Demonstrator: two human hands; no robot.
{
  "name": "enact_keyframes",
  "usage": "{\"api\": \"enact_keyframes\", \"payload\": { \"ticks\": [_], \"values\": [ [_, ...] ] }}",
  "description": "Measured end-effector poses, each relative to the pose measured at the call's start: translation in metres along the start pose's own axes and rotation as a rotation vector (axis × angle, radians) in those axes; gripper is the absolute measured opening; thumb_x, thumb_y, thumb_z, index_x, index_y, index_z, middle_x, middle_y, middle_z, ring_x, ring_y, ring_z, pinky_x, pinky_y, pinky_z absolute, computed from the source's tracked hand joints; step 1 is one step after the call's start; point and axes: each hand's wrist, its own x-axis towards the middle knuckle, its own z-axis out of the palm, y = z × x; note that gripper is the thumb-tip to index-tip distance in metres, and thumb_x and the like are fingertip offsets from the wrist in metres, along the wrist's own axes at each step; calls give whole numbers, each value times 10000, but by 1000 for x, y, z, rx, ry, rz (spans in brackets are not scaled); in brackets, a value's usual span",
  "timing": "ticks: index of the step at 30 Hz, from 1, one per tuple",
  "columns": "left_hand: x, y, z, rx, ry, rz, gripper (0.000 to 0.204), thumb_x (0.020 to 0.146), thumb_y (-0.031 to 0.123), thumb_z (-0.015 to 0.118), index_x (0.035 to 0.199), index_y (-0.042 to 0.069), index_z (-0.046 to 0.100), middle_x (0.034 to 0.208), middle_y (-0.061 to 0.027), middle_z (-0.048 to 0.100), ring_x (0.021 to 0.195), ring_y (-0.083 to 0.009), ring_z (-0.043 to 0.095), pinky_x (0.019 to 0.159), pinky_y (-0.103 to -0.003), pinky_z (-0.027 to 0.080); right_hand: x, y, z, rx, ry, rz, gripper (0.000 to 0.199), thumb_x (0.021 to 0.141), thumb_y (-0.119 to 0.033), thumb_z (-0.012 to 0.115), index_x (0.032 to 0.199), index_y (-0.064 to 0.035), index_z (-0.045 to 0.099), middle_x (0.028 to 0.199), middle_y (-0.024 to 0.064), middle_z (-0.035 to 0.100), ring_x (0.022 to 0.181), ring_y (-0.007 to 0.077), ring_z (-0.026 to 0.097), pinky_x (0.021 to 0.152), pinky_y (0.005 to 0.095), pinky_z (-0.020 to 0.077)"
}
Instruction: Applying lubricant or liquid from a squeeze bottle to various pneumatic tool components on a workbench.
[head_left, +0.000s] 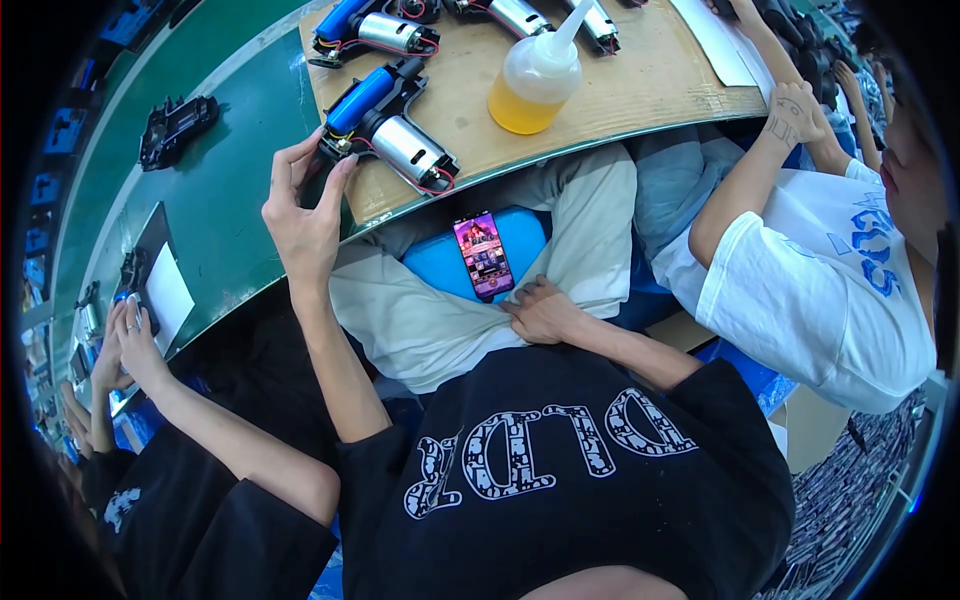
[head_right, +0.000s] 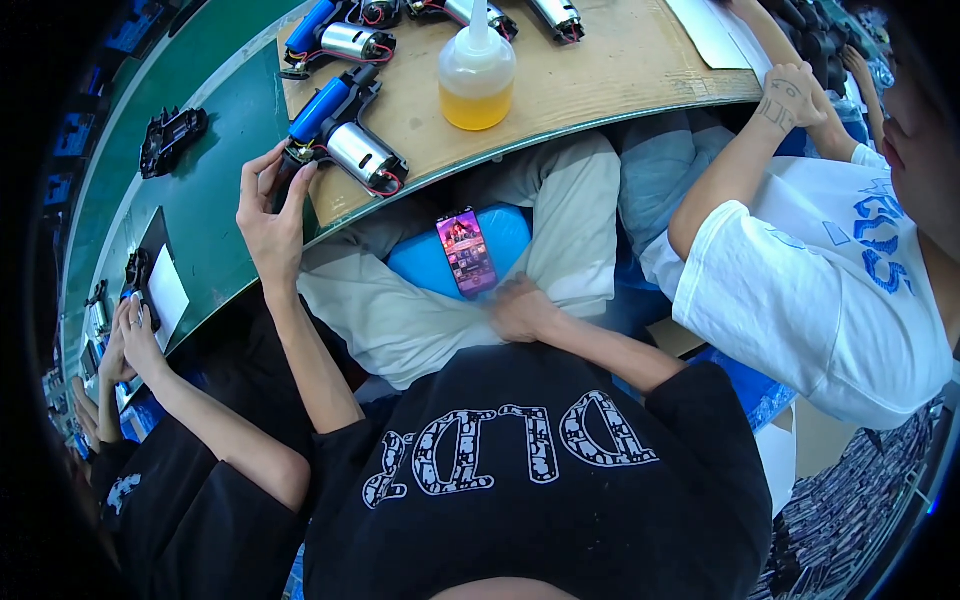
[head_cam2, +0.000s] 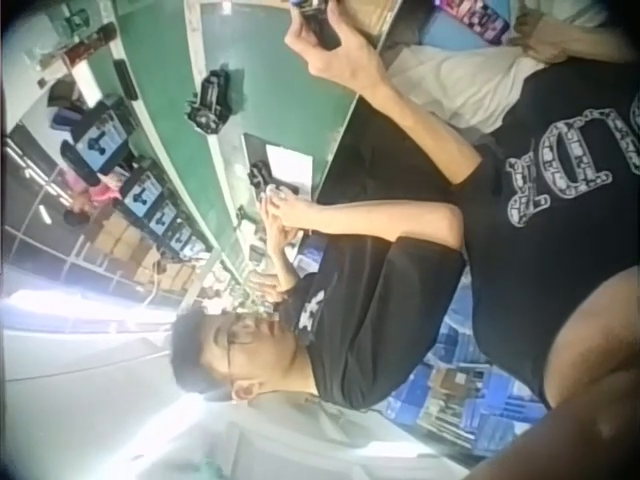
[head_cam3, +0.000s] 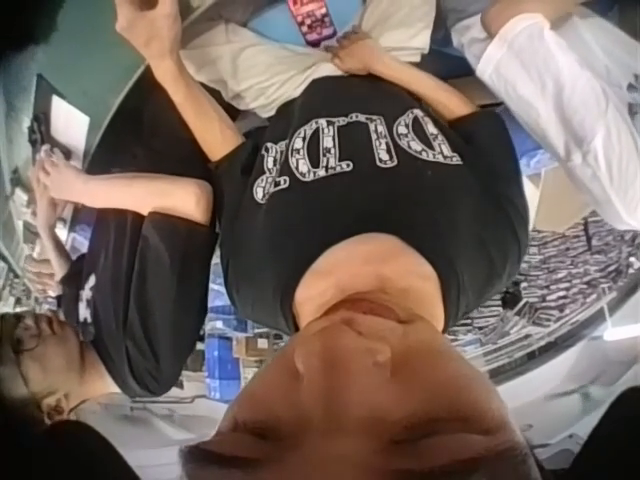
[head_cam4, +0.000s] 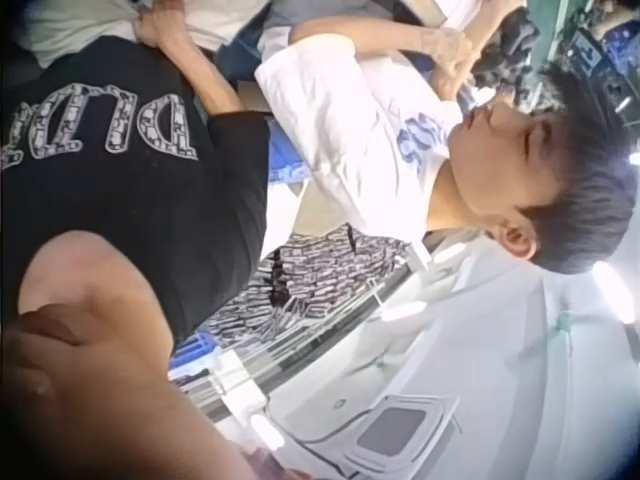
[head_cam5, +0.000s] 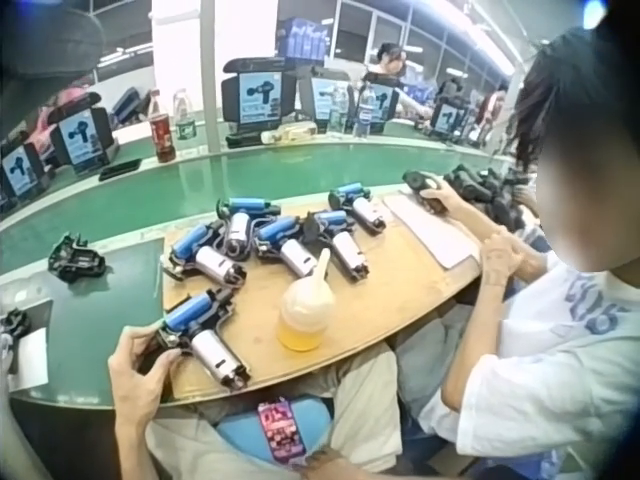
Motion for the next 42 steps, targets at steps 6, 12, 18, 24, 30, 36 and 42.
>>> {"api": "enact_keyframes", "payload": {
  "ticks": [6, 12, 18, 24, 30, 36, 42],
  "values": [
    [-2, -1, -3, -14, -13, -28, 360, 867, 45, 781, 1188, -27, 634, 1094, -161, 739, 1018, -181, 686, 912, -313, 526, -13, -11, -6, 14, 62, 63, 334, 925, -308, 533, 1038, -76, 745, 973, 124, 680, 916, 275, 648, 881, 408, 441],
    [1, -3, -1, -8, -6, -5, 343, 863, 21, 773, 1162, -38, 618, 1166, -186, 723, 1048, -200, 693, 945, -331, 531, -24, -4, -61, 400, 452, 170, 187, 847, -89, 667, 1018, -29, 718, 1021, 147, 665, 983, 315, 657, 861, 436, 513],
    [-1, 2, 1, 32, -7, -31, 336, 850, 19, 779, 1129, -37, 602, 1210, -200, 710, 1057, -226, 703, 951, -346, 536, 26, -13, -184, 402, 1073, 69, 437, 778, -37, 766, 1204, -20, 670, 1162, 154, 665, 1060, 342, 655, 895, 387, 541],
    [-1, 4, -2, 21, -7, -69, 343, 837, 45, 795, 1123, -19, 617, 1161, -185, 733, 1027, -228, 718, 924, -344, 541, 87, -30, -224, 423, 1061, 51, 684, 749, -123, 822, 1373, -14, 564, 1328, 204, 599, 1175, 364, 600, 1006, 432, 487],
    [-6, 6, -3, 51, 7, -84, 354, 818, 49, 811, 1121, -11, 637, 1136, -182, 740, 1017, -239, 726, 915, -341, 546, 107, -19, -215, 435, 1012, 61, 761, 747, -142, 828, 1432, -28, 516, 1237, 207, 632, 1120, 347, 617, 972, 429, 498],
    [-9, 0, 3, 7, 97, -29, 353, 804, 18, 812, 1120, -16, 657, 1159, -175, 734, 1045, -235, 719, 912, -346, 557, 116, -17, -213, 502, 1023, 84, 734, 761, -138, 814, 1426, -37, 521, 1125, 191, 658, 1039, 339, 633, 911, 423, 512],
    [-6, -5, 0, 3, 70, -24, 351, 817, 17, 806, 1130, -33, 655, 1167, -170, 731, 1031, -206, 709, 888, -318, 553, 111, -13, -213, 482, 1036, 34, 727, 772, -150, 810, 1420, -21, 507, 1187, 198, 642, 1068, 356, 621, 933, 424, 505]
  ]
}}
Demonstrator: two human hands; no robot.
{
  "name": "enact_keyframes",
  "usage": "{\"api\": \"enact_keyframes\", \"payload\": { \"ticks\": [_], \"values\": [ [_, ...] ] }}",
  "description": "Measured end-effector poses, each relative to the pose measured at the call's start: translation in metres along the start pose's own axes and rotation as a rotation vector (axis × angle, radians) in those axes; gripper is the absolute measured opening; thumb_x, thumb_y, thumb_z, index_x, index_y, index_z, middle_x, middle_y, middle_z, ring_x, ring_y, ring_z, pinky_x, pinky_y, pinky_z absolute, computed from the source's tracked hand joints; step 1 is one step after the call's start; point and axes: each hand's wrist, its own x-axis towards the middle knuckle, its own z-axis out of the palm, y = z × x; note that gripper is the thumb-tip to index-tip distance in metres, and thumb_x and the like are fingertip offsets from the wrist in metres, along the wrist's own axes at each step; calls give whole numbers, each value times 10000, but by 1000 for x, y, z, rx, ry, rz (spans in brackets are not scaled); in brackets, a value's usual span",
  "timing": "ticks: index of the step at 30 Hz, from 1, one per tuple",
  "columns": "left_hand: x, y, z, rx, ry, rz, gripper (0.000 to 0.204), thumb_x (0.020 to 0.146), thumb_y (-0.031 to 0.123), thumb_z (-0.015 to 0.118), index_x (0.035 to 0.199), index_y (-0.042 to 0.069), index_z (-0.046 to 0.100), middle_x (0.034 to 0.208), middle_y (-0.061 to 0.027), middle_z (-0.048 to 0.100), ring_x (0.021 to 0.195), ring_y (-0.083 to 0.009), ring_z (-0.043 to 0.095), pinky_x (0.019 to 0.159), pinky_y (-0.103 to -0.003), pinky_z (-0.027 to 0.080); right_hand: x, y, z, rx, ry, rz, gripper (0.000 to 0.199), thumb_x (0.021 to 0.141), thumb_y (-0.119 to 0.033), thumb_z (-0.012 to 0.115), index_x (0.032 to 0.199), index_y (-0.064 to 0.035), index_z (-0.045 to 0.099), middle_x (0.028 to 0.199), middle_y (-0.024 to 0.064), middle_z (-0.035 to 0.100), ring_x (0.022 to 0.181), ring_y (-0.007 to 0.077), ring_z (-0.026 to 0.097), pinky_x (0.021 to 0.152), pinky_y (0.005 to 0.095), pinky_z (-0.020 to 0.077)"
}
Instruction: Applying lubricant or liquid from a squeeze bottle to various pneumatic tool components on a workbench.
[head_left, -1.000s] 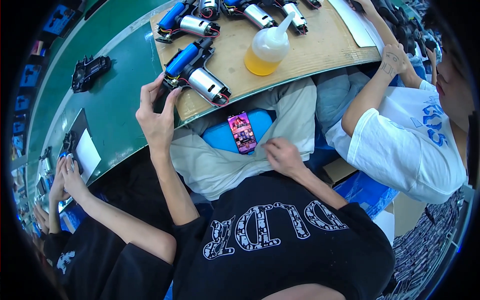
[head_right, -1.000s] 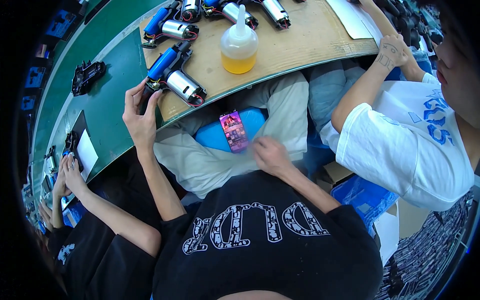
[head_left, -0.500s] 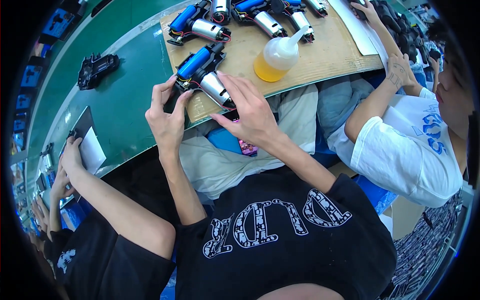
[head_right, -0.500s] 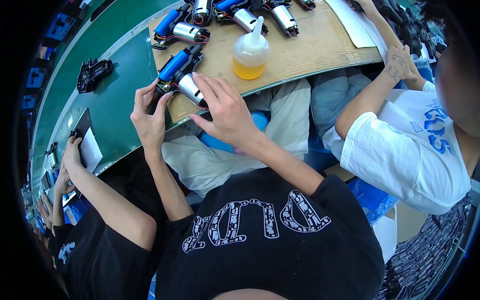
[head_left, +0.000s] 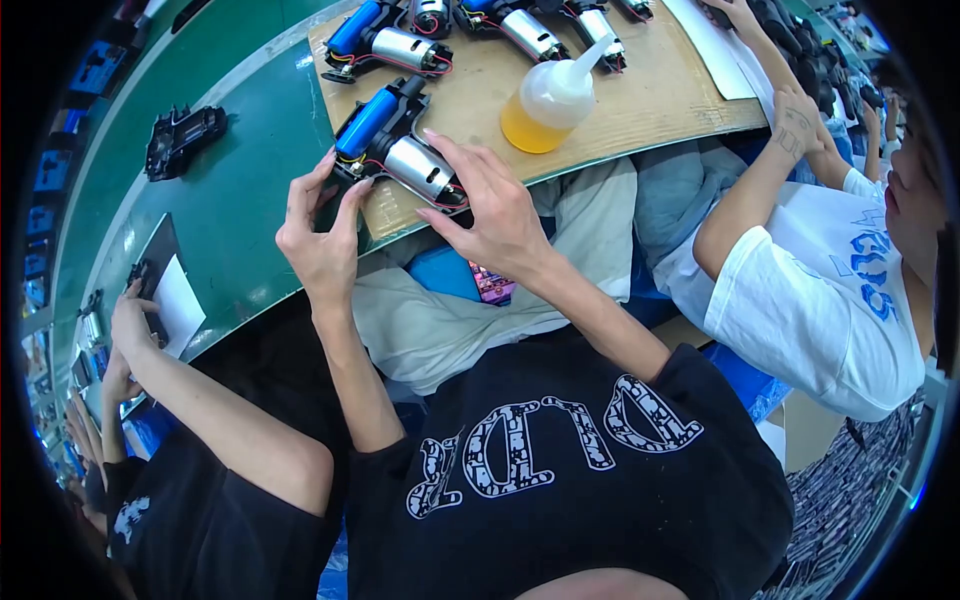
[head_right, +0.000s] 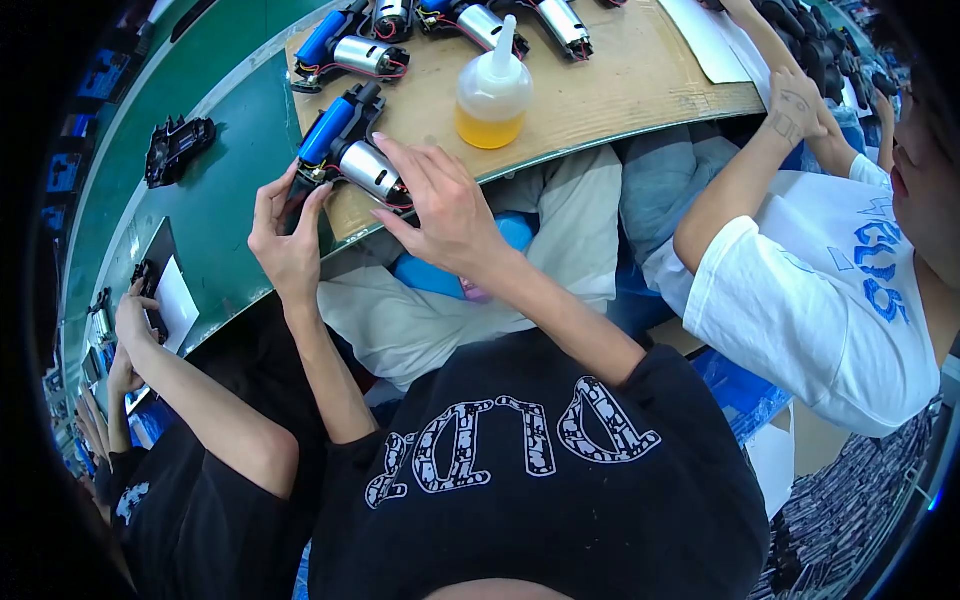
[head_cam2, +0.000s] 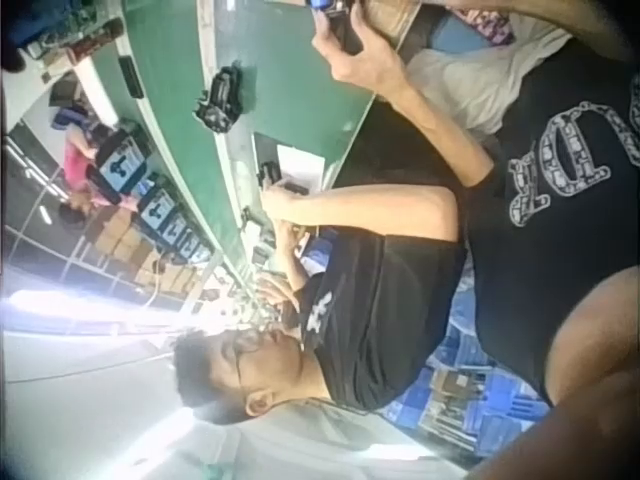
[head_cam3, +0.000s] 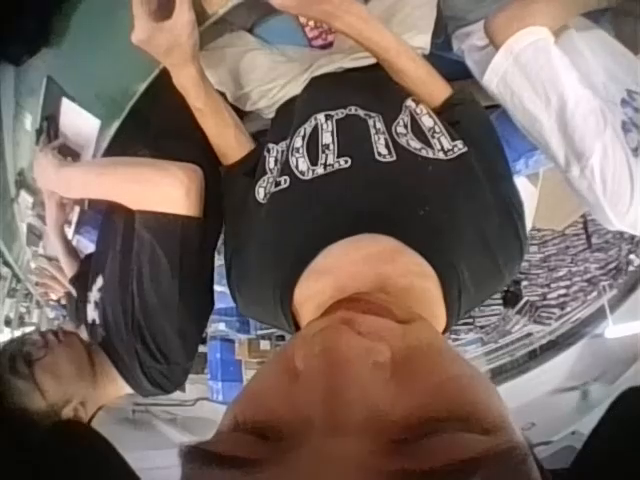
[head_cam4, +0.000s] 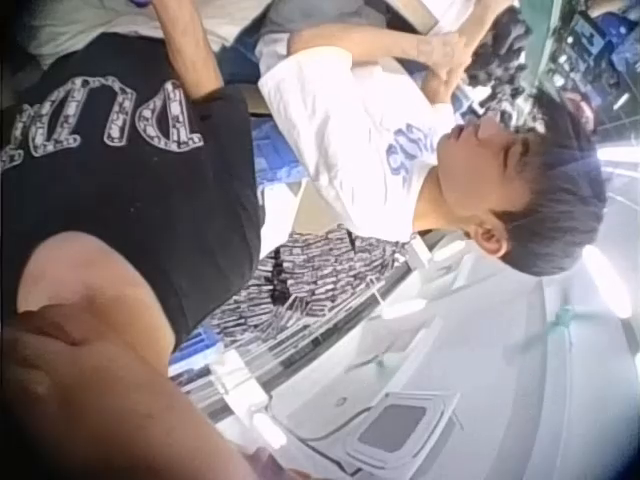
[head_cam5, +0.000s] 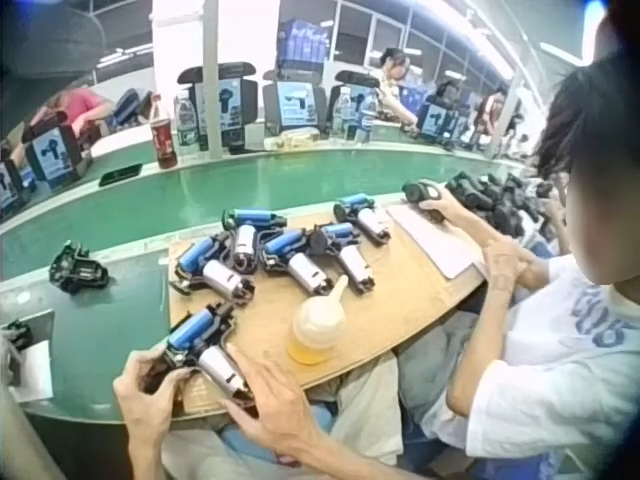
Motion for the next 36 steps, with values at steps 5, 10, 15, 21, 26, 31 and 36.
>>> {"api": "enact_keyframes", "payload": {
  "ticks": [5, 10, 15, 21, 26, 31, 36],
  "values": [
    [-1, 0, 2, 44, -13, 4, 354, 864, 4, 776, 1181, -40, 623, 1110, -141, 727, 977, -149, 677, 903, -289, 536, -6, 4, -3, 33, 5, -30, 701, 783, -135, 803, 1406, -4, 510, 1221, 204, 636, 1094, 361, 617, 955, 428, 500],
    [0, 2, 1, 62, -21, 11, 350, 868, 12, 776, 1181, -33, 627, 1063, -129, 734, 956, -138, 673, 894, -278, 524, -4, 0, -6, 105, -15, 90, 674, 800, -126, 795, 1403, -12, 516, 1224, 206, 637, 1087, 357, 631, 940, 418, 512],
    [-1, 1, 0, 51, -5, -4, 376, 812, 37, 823, 1136, -34, 647, 1141, -163, 735, 991, -211, 712, 882, -335, 550, -2, 1, -9, 97, -38, 84, 672, 804, -121, 789, 1409, -20, 514, 1207, 206, 641, 1067, 353, 637, 927, 413, 517],
    [-2, 1, 1, 84, 16, 26, 382, 805, 28, 824, 1139, -29, 649, 1134, -163, 736, 977, -219, 717, 875, -328, 553, -3, 0, -9, 74, -46, 73, 679, 801, -111, 787, 1410, -10, 506, 1220, 207, 641, 1085, 356, 633, 936, 413, 515],
    [-2, -1, 2, 86, 20, 29, 382, 798, 23, 824, 1134, -27, 650, 1131, -167, 737, 974, -227, 722, 868, -337, 559, -6, 2, -5, 55, -2, 26, 674, 797, -103, 789, 1402, -2, 509, 1240, 207, 638, 1099, 360, 630, 945, 413, 513],
    [-4, -1, 1, 90, 27, 36, 375, 797, 23, 822, 1126, -28, 651, 1127, -168, 738, 978, -233, 725, 864, -340, 563, -8, 6, -14, 108, 37, -31, 571, 792, -94, 791, 1318, -1, 588, 1205, 194, 664, 1036, 339, 660, 896, 404, 537],
    [-5, 3, 1, 100, 24, 39, 370, 795, 24, 822, 1118, -31, 652, 1124, -168, 740, 975, -235, 726, 861, -339, 564, -74, 22, -49, -39, 92, -95, 245, 775, 3, 747, 1018, -10, 717, 1007, 134, 699, 819, 284, 683, 717, 351, 561]
  ]
}}
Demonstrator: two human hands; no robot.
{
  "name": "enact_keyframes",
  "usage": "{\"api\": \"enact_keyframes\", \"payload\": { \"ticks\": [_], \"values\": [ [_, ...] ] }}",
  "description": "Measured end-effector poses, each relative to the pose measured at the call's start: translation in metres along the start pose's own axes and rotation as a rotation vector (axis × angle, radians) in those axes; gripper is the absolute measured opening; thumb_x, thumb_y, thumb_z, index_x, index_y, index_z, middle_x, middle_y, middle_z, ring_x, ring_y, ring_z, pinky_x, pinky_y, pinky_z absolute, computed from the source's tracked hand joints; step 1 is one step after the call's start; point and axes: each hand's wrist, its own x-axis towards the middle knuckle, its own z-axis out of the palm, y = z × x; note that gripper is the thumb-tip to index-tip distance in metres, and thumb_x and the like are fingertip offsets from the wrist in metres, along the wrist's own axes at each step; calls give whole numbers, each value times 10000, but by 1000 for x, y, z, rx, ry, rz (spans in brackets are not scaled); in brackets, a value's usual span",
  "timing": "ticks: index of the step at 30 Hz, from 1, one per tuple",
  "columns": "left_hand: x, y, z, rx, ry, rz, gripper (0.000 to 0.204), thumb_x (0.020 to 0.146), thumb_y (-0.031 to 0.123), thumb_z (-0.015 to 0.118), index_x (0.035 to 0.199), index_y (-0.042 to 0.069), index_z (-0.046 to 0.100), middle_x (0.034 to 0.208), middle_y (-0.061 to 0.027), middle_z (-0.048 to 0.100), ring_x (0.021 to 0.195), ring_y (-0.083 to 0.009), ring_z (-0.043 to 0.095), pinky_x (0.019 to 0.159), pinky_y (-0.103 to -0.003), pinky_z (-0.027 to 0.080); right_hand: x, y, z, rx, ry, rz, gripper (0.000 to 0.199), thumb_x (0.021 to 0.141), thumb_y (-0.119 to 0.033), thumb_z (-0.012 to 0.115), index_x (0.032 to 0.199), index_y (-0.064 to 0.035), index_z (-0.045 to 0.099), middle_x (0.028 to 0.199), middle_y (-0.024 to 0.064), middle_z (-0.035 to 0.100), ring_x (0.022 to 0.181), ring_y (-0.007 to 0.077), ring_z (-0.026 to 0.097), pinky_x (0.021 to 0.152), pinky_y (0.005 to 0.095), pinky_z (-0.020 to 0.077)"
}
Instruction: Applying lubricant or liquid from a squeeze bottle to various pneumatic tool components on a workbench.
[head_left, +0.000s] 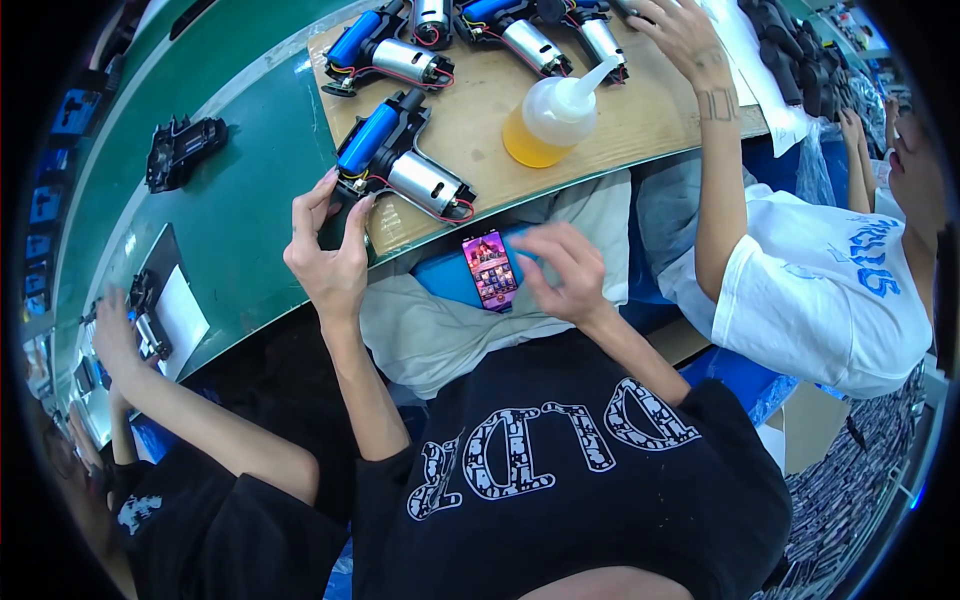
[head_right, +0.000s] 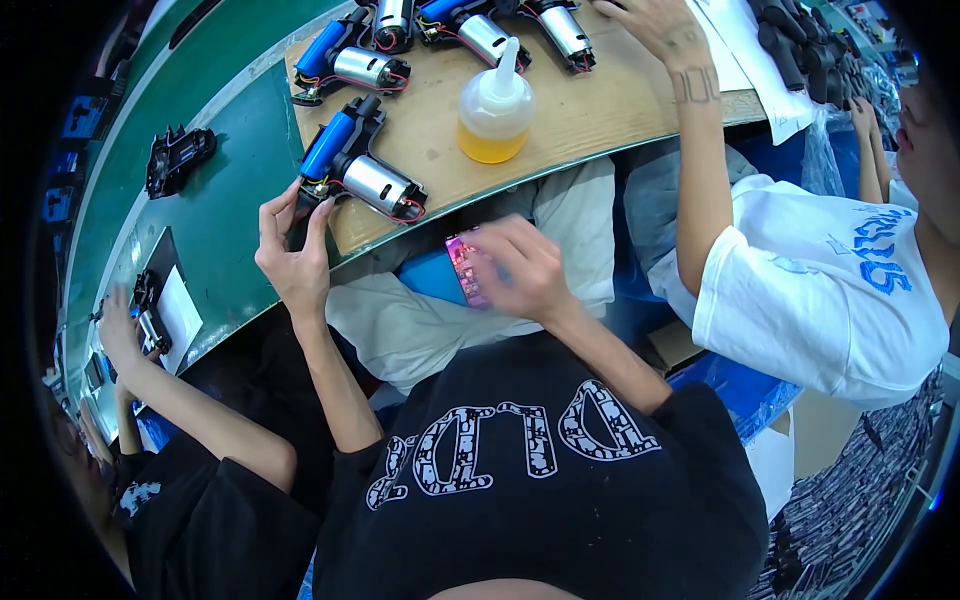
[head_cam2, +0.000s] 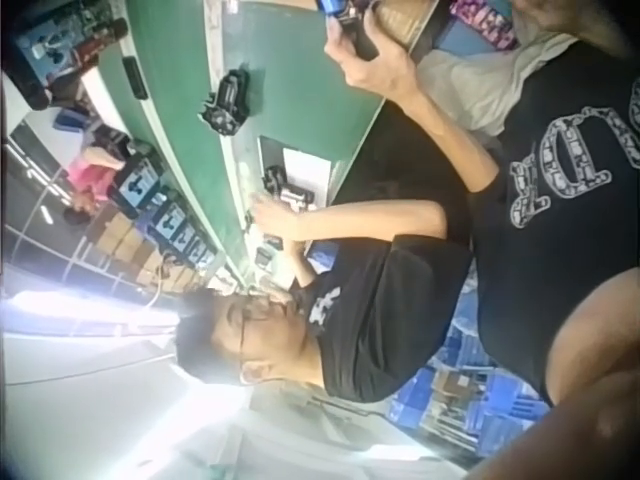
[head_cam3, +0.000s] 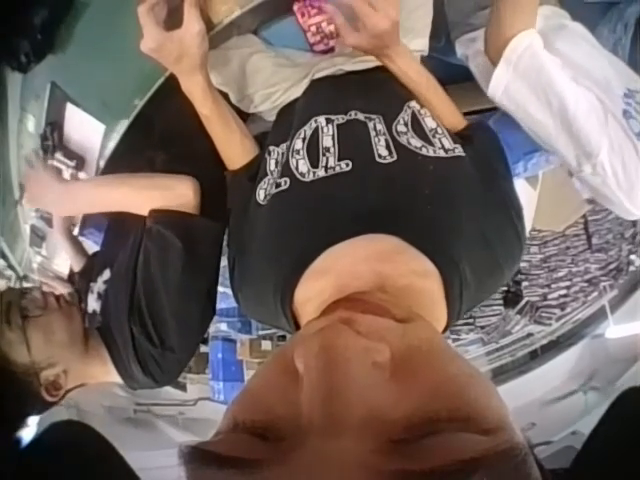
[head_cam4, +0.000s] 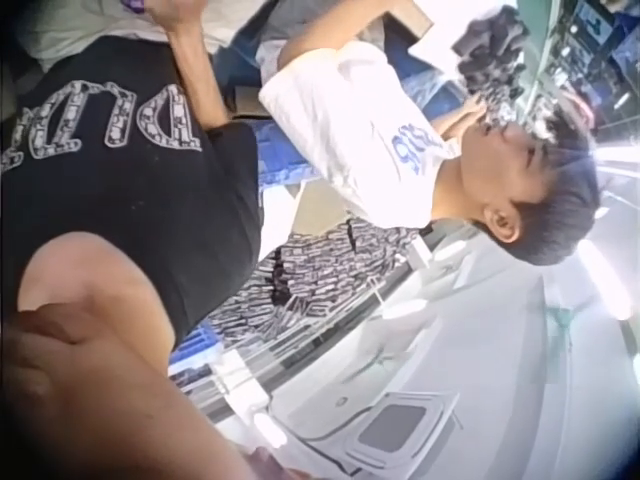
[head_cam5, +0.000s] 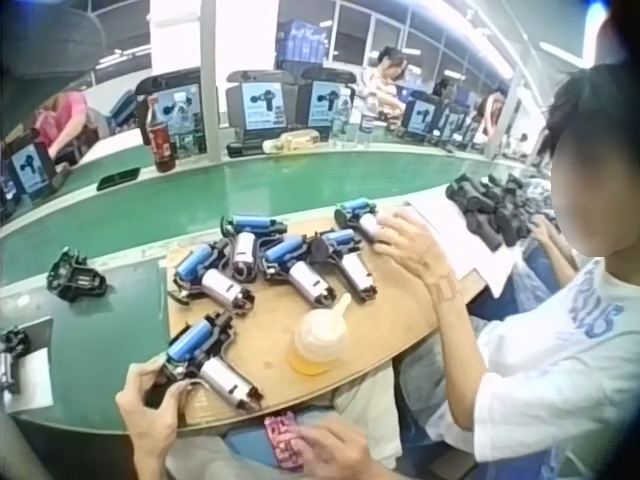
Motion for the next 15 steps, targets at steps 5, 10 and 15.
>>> {"api": "enact_keyframes", "payload": {
  "ticks": [5, 10, 15],
  "values": [
    [-4, -4, -2, -21, 17, 33, 359, 797, 22, 815, 1114, -30, 656, 1129, -168, 739, 993, -241, 727, 863, -339, 563, -91, 33, 8, -101, -339, 195, 162, 799, -28, 707, 961, -30, 714, 946, 98, 696, 874, 289, 666, 772, 387, 544],
    [-4, -1, -2, -39, 9, 27, 362, 795, 19, 814, 1116, -32, 655, 1128, -167, 740, 993, -240, 726, 871, -340, 561, -139, 45, 19, -302, -791, 251, 154, 850, -178, 676, 944, -67, 725, 957, 72, 707, 989, 266, 658, 873, 409, 499],
    [-1, -2, 0, -18, 4, 10, 354, 797, 15, 811, 1111, -35, 654, 1123, -169, 741, 986, -238, 727, 870, -338, 560, -137, 50, 16, -343, -899, 193, 265, 865, -281, 641, 1051, -105, 710, 934, 71, 695, 953, 258, 645, 844, 422, 471]
  ]
}}
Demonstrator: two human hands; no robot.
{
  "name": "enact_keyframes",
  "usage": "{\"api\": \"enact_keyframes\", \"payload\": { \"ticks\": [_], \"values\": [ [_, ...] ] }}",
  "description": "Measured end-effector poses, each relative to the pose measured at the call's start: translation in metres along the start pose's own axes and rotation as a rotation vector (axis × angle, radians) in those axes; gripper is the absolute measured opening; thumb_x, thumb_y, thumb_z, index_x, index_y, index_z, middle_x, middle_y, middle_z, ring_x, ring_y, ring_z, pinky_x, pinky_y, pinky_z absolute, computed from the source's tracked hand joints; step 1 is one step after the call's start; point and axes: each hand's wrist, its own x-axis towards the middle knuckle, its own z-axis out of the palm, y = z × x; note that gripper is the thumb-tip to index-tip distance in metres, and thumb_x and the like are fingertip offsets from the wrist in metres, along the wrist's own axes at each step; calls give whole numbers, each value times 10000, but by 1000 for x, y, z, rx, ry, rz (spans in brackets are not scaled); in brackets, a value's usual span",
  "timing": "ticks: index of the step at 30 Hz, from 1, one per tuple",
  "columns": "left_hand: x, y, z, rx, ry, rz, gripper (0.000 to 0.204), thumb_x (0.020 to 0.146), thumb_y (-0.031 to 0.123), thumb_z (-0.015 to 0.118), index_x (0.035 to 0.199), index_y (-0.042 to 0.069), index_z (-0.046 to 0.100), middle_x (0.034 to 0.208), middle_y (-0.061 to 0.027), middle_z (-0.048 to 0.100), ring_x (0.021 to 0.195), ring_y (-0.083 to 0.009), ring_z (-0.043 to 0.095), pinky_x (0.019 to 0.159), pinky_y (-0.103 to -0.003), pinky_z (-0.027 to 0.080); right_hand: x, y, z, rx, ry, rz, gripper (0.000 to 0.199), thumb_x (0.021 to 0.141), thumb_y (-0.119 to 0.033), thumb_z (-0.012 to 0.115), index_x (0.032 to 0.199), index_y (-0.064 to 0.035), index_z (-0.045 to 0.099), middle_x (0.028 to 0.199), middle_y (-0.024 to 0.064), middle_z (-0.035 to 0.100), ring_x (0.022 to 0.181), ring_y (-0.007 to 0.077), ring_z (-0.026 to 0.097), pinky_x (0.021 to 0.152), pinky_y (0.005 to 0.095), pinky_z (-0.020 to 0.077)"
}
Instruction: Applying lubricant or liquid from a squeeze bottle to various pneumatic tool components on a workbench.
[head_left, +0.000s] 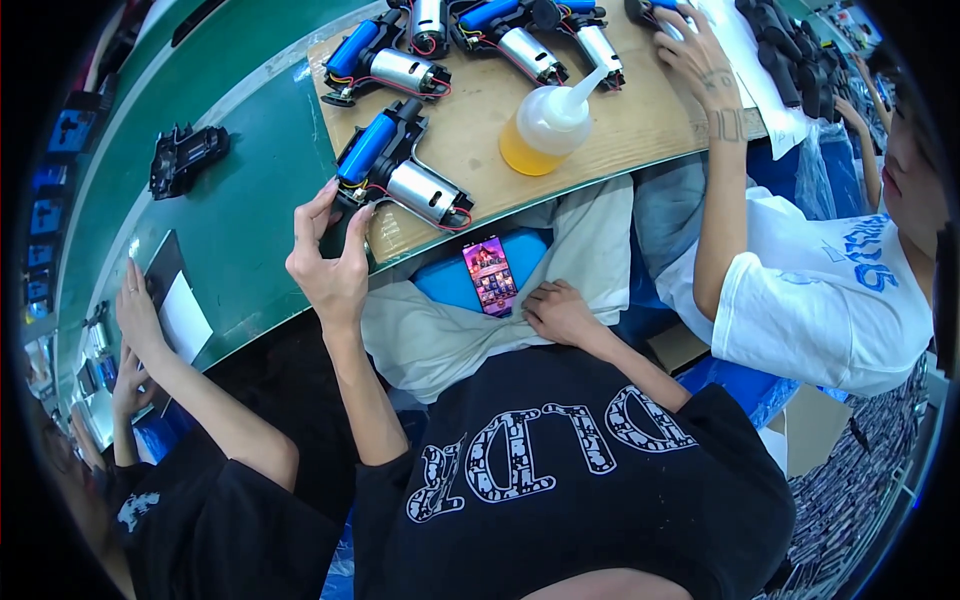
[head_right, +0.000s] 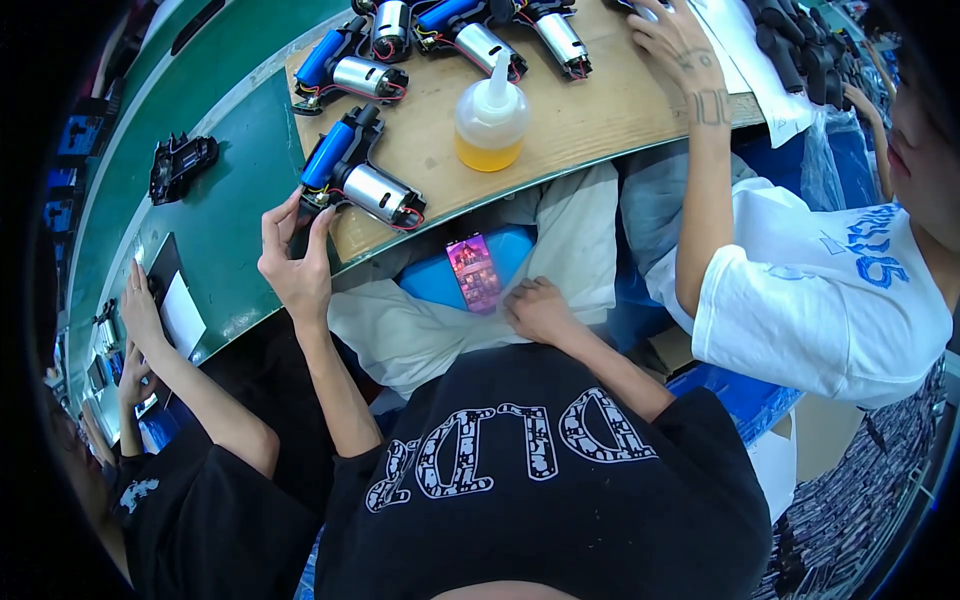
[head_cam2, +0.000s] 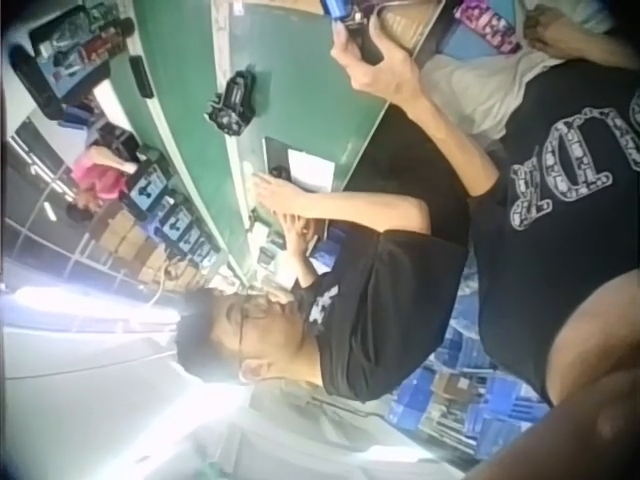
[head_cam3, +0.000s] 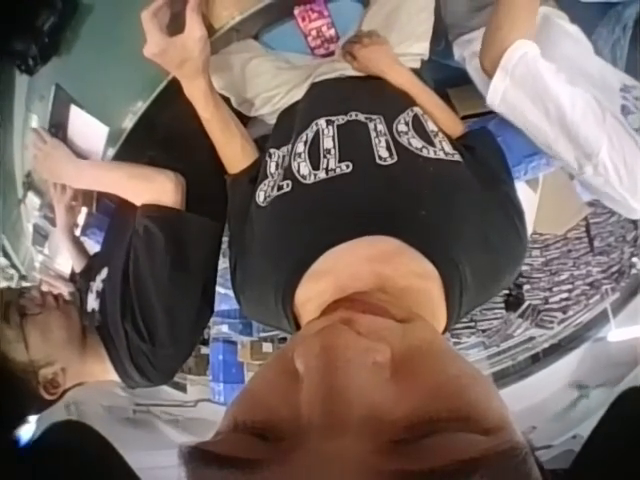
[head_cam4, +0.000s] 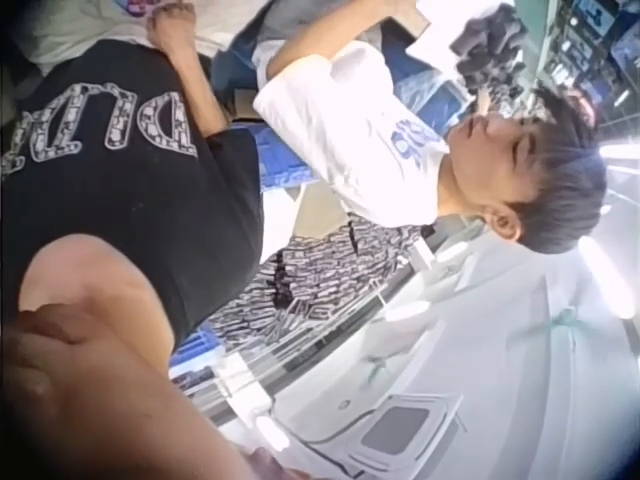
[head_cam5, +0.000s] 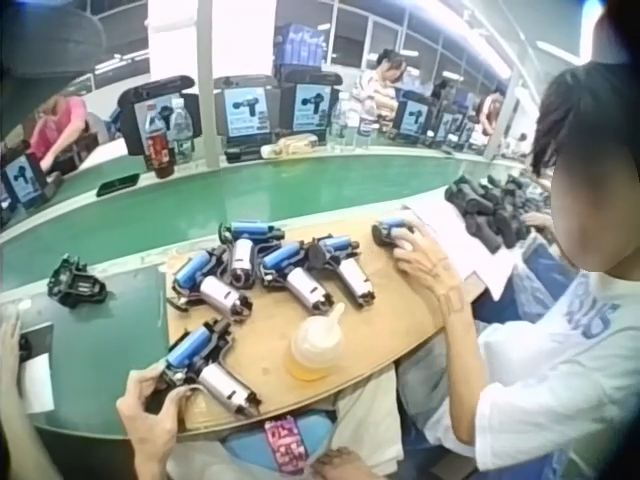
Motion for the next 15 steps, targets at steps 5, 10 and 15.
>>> {"api": "enact_keyframes", "payload": {
  "ticks": [5, 10, 15],
  "values": [
    [2, 2, 0, 34, -9, 35, 328, 854, 8, 782, 1144, -40, 636, 1002, -135, 742, 925, -147, 685, 877, -284, 527, 24, -8, 4, -238, -139, 47, 561, 970, -454, 527, 1442, -152, 500, 1127, 98, 637, 1124, 255, 539, 935, 446, 386],
    [1, -1, 0, 12, -5, -3, 342, 828, 13, 798, 1128, -39, 643, 1058, -147, 741, 933, -178, 700, 871, -306, 540, 31, -6, 12, -367, -244, 44, 641, 1010, -551, 432, 1539, -188, 418, 1203, 120, 587, 1213, 256, 461, 966, 437, 325],
    [1, 1, -1, 36, -9, -14, 364, 798, 24, 817, 1121, -25, 655, 1127, -167, 738, 963, -222, 721, 858, -332, 558, -1, -2, -9, -258, -63, -43, 561, 988, -431, 546, 1454, -122, 513, 1242, 135, 589, 1175, 256, 519, 925, 486, 397]
  ]
}}
